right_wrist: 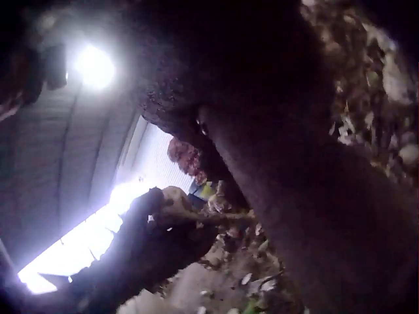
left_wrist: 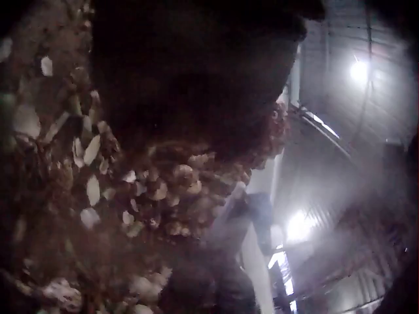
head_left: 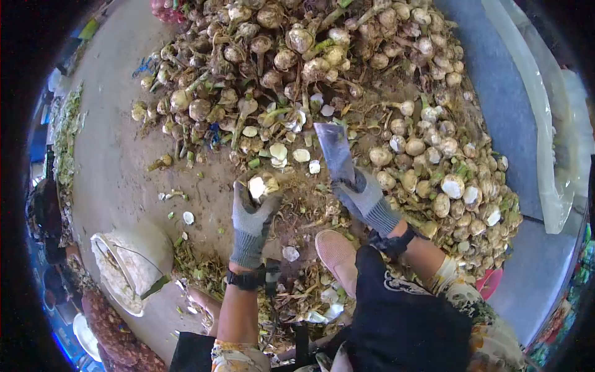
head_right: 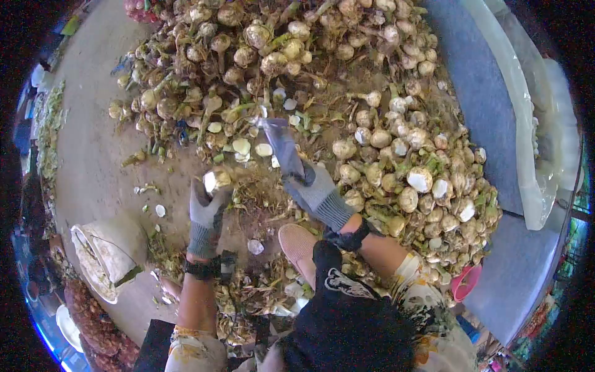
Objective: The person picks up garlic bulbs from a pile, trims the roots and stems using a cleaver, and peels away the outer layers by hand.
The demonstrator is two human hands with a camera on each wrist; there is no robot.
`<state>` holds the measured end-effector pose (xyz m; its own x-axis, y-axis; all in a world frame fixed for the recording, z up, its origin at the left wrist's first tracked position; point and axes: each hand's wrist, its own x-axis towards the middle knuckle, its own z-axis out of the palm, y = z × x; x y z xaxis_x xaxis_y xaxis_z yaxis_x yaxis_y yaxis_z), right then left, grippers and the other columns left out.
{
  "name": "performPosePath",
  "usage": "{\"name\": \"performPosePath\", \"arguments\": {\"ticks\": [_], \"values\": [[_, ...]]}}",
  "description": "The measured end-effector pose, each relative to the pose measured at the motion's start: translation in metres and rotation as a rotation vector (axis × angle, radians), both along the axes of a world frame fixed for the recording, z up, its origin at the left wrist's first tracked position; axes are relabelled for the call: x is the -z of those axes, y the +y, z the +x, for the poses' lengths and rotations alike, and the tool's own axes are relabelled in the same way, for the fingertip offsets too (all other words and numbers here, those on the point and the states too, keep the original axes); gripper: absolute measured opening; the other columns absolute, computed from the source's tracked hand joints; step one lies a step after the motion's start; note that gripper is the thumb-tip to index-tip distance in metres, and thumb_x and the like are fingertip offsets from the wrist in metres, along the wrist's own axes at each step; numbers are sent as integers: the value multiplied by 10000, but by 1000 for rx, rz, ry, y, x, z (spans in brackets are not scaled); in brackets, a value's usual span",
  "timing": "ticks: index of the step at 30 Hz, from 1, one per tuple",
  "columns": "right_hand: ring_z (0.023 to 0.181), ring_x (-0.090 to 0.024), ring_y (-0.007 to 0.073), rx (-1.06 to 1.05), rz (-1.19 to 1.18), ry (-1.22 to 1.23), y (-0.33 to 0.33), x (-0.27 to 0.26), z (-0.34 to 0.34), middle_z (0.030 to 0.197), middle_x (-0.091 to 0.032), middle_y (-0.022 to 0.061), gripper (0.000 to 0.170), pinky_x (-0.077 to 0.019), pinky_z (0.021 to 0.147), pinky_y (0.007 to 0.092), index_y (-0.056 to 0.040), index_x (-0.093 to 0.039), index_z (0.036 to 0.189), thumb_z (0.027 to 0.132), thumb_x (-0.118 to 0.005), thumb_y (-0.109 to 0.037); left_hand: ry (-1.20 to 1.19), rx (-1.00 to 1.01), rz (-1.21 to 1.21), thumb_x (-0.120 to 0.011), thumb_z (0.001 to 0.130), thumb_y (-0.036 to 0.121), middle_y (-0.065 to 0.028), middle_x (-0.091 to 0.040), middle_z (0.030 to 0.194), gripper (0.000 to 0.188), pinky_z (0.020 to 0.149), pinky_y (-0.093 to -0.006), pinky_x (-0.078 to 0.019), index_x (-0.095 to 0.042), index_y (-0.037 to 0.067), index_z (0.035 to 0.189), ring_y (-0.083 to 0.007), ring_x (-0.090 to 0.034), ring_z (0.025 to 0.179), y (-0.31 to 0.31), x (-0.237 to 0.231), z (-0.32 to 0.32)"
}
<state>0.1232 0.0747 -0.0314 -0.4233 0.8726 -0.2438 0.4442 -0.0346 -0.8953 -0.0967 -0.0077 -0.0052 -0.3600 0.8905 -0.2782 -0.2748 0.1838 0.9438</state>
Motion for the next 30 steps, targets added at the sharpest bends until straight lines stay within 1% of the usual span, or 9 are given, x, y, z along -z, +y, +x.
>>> {"name": "performPosePath", "arguments": {"ticks": [4,5,6,9,13,17,20,25,30], "values": [[982,-561,201,-154,-420,366,-43,44,2,1086,-605,98,453,-465,845,322,-13,-490,1218,848,-638,-228,-356,89,55,-634,811,82,-76,-560,1063,521,814,-301,-491,-385,31,1266,-193,-582,938,28,-51,60],[1003,-550,199,-201,-333,365,-42,45,3,1113,-592,106,468,-459,858,319,-13,-479,1231,847,-640,-228,78,365,111,-698,762,104,-98,-553,1101,663,861,-330,-478,-339,31,1314,-223,-572,1000,35,-33,76],[1024,-538,197,-244,-244,365,-41,43,4,1140,-580,114,484,-453,871,315,-13,-467,1244,847,-643,-227,-132,420,330,-763,698,180,-127,-566,1126,746,867,-340,-478,-368,20,1310,-248,-573,1024,52,-65,107],[967,-549,190,-56,-276,225,-34,44,36,1104,-589,112,500,-461,847,310,-11,-465,1243,834,-657,-225,474,461,309,-795,643,315,-210,-534,1197,793,859,-352,-488,-431,15,1281,-308,-543,1089,98,-59,99],[800,-575,148,222,-522,144,-18,71,64,929,-625,52,337,-471,708,287,-28,-550,1109,831,-637,-199,1388,199,-338,-726,706,252,-244,-549,1087,601,808,-416,-487,-492,23,1210,-364,-561,979,161,78,-26],[755,-601,149,225,-258,207,-27,87,62,884,-656,79,426,-493,682,293,12,-573,1078,794,-695,-282,1533,243,-392,-702,709,286,-234,-552,1044,569,807,-463,-466,-488,91,1200,-395,-554,950,161,109,-55],[759,-618,163,-15,-394,187,16,11,18,855,-656,103,344,-487,686,320,-17,-612,1010,807,-674,-288,1402,414,-372,-694,698,281,-216,-557,1009,512,812,-460,-457,-507,69,1124,-385,-553,935,129,75,-27],[813,-621,173,24,187,300,34,-12,-34,864,-646,96,270,-475,736,316,-45,-612,1017,853,-617,-259,836,343,114,-670,754,125,-128,-565,1057,479,861,-330,-458,-473,18,1177,-216,-570,985,61,18,3],[819,-613,236,-113,-210,429,-6,21,-40,891,-645,123,340,-470,739,301,-32,-570,1104,867,-589,-276,-24,16,64,-590,771,36,-44,-560,1027,484,789,-242,-456,-438,18,1231,-124,-548,928,26,-1,23]]}}
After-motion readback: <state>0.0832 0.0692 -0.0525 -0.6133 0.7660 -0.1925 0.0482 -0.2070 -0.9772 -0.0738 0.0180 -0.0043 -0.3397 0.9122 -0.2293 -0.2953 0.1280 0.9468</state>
